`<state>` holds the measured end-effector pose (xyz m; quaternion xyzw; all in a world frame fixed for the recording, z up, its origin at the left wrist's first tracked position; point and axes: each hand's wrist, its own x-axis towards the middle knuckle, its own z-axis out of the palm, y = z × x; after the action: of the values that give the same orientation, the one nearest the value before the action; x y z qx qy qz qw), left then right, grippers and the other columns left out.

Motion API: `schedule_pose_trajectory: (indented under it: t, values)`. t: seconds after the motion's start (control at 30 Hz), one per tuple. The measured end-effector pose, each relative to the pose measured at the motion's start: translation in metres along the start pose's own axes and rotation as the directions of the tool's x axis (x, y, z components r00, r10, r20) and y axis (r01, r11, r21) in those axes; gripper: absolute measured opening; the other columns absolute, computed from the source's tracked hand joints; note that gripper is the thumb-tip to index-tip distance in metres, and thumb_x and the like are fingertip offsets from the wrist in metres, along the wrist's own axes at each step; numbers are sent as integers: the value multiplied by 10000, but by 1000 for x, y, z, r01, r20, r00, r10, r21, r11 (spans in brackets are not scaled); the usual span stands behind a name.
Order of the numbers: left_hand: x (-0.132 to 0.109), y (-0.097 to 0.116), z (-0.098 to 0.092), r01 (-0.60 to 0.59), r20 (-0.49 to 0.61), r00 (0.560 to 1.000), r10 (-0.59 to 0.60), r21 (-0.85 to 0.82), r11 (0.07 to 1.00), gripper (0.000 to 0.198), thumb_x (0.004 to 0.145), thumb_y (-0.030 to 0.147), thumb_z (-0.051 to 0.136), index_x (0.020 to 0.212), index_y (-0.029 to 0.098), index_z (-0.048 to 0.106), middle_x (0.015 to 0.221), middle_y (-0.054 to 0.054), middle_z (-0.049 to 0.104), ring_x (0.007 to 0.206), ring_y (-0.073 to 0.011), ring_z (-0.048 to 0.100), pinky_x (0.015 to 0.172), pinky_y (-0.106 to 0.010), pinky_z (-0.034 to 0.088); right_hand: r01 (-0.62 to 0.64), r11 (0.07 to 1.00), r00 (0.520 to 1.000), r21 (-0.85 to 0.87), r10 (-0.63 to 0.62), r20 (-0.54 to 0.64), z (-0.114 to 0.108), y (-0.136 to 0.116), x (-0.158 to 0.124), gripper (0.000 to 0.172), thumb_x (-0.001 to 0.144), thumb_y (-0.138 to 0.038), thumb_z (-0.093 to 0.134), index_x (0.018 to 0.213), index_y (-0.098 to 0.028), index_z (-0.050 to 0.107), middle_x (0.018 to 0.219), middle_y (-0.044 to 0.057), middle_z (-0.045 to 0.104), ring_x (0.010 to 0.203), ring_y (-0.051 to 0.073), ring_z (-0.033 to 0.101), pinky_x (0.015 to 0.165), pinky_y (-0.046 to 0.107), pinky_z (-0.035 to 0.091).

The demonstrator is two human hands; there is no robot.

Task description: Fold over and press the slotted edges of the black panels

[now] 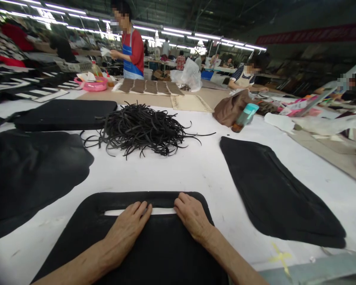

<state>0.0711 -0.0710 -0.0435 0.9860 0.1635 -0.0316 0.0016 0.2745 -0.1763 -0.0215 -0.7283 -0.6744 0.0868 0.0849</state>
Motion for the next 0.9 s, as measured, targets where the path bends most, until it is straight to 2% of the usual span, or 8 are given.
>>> schedule_pose_trajectory:
  t: [0.17, 0.23, 0.4, 0.5, 0.67, 0.73, 0.83, 0.9]
  values:
    - [-3, 5, 2, -26, -8, 1000, 28, 123, 992, 524, 741, -24, 333, 1248, 69, 426, 1190, -176, 511, 1039, -278, 488, 886, -421, 415, -76, 996, 997, 36, 76, 7, 0, 2, 2, 182, 896, -198, 382, 759, -193, 502, 812, 14, 540, 751, 134, 515, 686, 244, 376]
    - [-3, 8, 2, -26, -18, 999, 29, 156, 987, 531, 737, -29, 333, 1248, 78, 429, 1135, -165, 538, 1005, -266, 500, 873, -414, 420, -138, 989, 989, 60, 135, 63, -4, 0, 6, 173, 885, -192, 392, 757, -195, 508, 806, 8, 557, 736, 128, 526, 680, 237, 372]
    - [4, 17, 2, 10, -40, 999, -1, 219, 976, 564, 734, -30, 347, 1277, 109, 410, 1028, -154, 565, 902, -252, 526, 791, -416, 444, -262, 965, 945, -3, 258, 200, -14, -6, 18, 171, 848, -181, 418, 769, -184, 569, 826, 36, 618, 778, 153, 566, 706, 251, 363]
    - [11, 25, -4, 33, -30, 999, -26, 245, 969, 574, 755, 11, 387, 1305, 176, 389, 941, -148, 572, 812, -259, 543, 679, -416, 451, -297, 955, 929, -8, 291, 227, -16, -7, 24, 168, 826, -198, 443, 794, -176, 607, 838, 62, 646, 802, 177, 584, 693, 259, 364]
    - [24, 37, -12, 114, -15, 993, -114, 280, 953, 548, 788, 117, 472, 1280, 349, 406, 785, -70, 543, 691, -223, 543, 563, -336, 406, -370, 929, 896, -9, 359, 261, -17, -4, 31, 163, 768, -195, 483, 761, -168, 643, 796, 95, 665, 780, 216, 599, 667, 284, 361]
    - [28, 40, -6, 100, -18, 995, -100, 358, 928, 598, 781, 135, 484, 1309, 380, 346, 756, -57, 538, 669, -221, 543, 571, -347, 401, -384, 923, 894, 19, 367, 257, -16, -2, 30, 135, 752, -206, 503, 740, -173, 634, 773, 85, 659, 766, 214, 592, 660, 284, 354]
    - [31, 42, 16, 76, -68, 996, -50, 470, 879, 719, 766, 145, 488, 1372, 375, 177, 766, -61, 552, 658, -232, 545, 614, -408, 404, -376, 921, 909, 102, 345, 233, -15, 5, 24, 99, 759, -261, 538, 782, -186, 598, 756, 48, 636, 748, 187, 567, 659, 267, 344]
    - [32, 43, 30, 87, -120, 992, -33, 487, 869, 767, 754, 148, 492, 1386, 357, 111, 788, -67, 560, 655, -236, 545, 627, -432, 403, -374, 912, 918, 167, 339, 207, -15, 12, 19, 114, 798, -281, 508, 833, -189, 566, 761, 28, 617, 738, 164, 546, 659, 253, 341]
